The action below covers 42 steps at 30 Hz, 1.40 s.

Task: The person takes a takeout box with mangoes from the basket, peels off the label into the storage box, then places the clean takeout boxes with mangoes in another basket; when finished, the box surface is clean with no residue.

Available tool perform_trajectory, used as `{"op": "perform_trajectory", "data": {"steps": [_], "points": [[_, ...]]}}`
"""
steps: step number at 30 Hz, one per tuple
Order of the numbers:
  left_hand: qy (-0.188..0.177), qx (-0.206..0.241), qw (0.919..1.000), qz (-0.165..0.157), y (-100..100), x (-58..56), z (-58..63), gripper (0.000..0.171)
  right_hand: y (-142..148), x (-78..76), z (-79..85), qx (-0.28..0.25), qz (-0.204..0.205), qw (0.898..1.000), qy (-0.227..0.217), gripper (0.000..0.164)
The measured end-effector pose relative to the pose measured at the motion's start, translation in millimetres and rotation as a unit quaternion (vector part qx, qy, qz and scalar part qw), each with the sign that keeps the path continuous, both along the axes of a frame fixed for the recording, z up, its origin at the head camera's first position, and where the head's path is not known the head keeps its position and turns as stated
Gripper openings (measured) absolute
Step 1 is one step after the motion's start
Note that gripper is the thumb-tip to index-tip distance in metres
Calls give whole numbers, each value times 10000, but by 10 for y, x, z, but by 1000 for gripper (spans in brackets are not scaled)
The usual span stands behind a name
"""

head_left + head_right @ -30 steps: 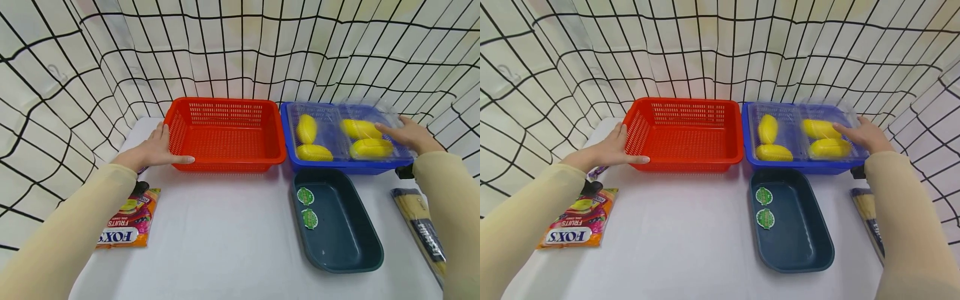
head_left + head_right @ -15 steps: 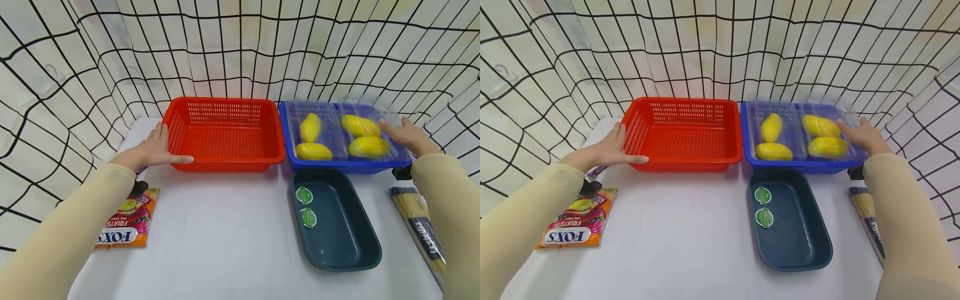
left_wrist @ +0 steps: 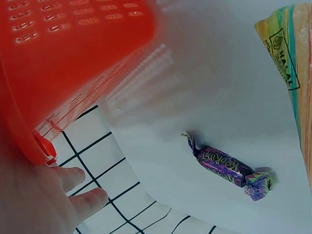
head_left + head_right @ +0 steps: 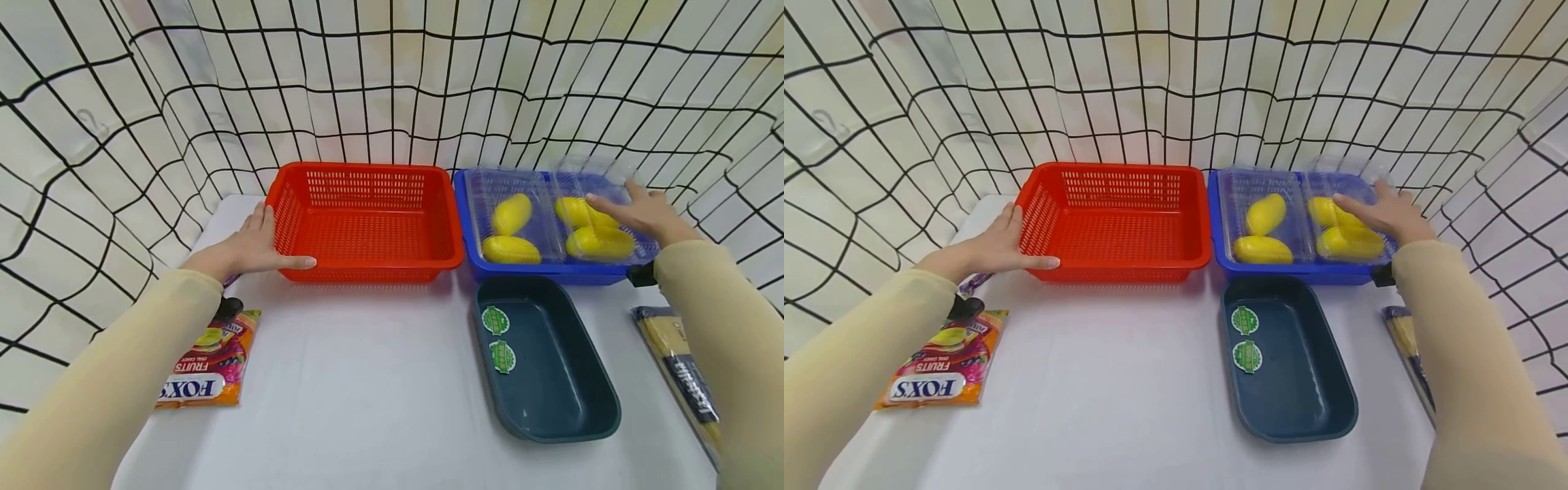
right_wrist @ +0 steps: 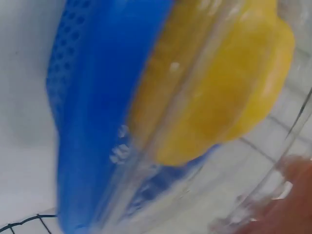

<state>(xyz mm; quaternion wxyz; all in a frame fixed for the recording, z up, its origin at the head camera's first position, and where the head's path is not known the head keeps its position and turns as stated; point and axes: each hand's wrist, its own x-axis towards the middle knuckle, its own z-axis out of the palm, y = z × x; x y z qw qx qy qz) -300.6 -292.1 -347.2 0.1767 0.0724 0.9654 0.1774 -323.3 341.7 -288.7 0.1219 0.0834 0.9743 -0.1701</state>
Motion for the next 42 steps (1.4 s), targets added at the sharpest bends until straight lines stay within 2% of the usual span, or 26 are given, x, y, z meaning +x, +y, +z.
{"op": "perform_trajectory", "data": {"steps": [7, 15, 23, 29, 42], "points": [[-36, 20, 10000, -19, 37, -14, 23, 146, -132, -143, 142, 172, 14, 9980, -615, 122], [61, -105, 9999, -122, 48, -38, 51, 145, -203, -248, 267, 287, 201, 9950, -940, 124], [44, -116, 9999, -110, 43, -38, 44, 144, -166, -189, 216, 82, 41, 9968, -799, 125], [63, -48, 10000, -36, 22, -22, 19, 142, -182, -225, 227, 112, 103, 9977, -667, 123], [-42, -105, 9999, -103, -2, -32, 21, 142, -229, -248, 188, 95, 156, 9988, -453, 116]]}}
